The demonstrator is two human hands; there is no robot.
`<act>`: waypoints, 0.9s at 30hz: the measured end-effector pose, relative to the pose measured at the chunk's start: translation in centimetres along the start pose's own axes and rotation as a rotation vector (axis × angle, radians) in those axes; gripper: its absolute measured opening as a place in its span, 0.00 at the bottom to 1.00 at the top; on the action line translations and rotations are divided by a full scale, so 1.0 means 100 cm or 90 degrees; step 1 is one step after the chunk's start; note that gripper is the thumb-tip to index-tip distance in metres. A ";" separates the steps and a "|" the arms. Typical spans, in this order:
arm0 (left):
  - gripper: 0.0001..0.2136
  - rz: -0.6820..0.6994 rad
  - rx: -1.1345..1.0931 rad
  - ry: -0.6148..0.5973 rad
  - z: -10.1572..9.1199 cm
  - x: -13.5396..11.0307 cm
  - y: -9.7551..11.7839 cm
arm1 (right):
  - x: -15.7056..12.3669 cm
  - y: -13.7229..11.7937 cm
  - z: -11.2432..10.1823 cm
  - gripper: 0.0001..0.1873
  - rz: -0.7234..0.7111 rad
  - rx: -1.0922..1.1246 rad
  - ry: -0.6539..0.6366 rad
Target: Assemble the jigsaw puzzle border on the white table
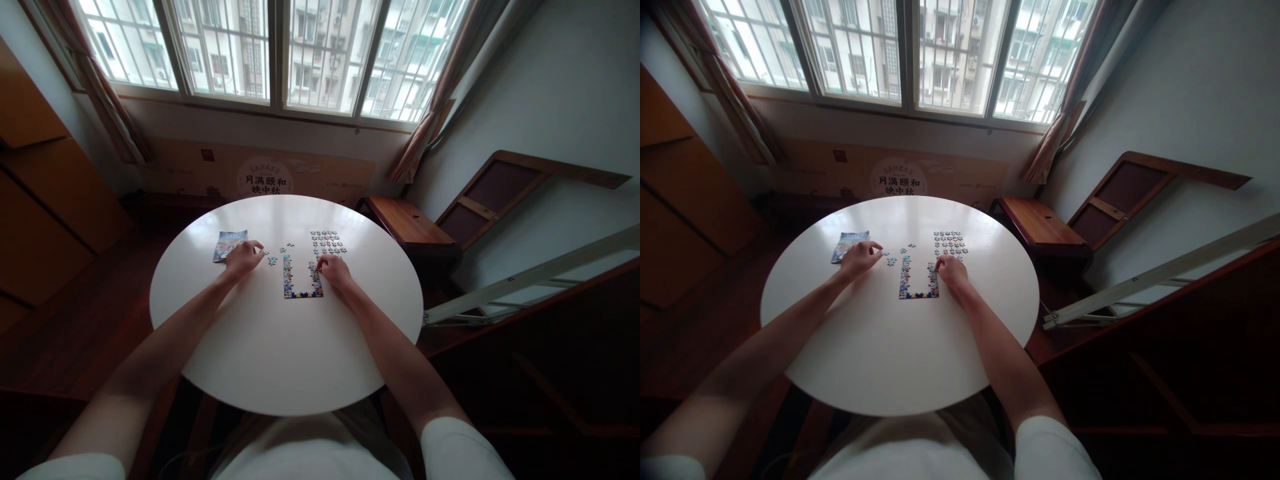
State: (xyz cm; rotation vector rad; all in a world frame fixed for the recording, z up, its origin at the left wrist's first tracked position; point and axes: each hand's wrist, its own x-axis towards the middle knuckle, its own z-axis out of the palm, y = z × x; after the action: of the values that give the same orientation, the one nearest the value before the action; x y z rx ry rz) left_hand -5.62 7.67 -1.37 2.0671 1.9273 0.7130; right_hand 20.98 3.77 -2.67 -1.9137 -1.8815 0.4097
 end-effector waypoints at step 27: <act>0.21 0.122 0.043 0.006 0.028 -0.010 0.003 | 0.001 0.000 0.001 0.15 -0.004 0.011 0.002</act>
State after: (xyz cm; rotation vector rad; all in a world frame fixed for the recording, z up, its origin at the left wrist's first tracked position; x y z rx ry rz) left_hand -4.03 7.14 -3.81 2.3163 1.7990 0.7073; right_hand 20.91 3.84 -2.78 -1.8952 -1.8761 0.4193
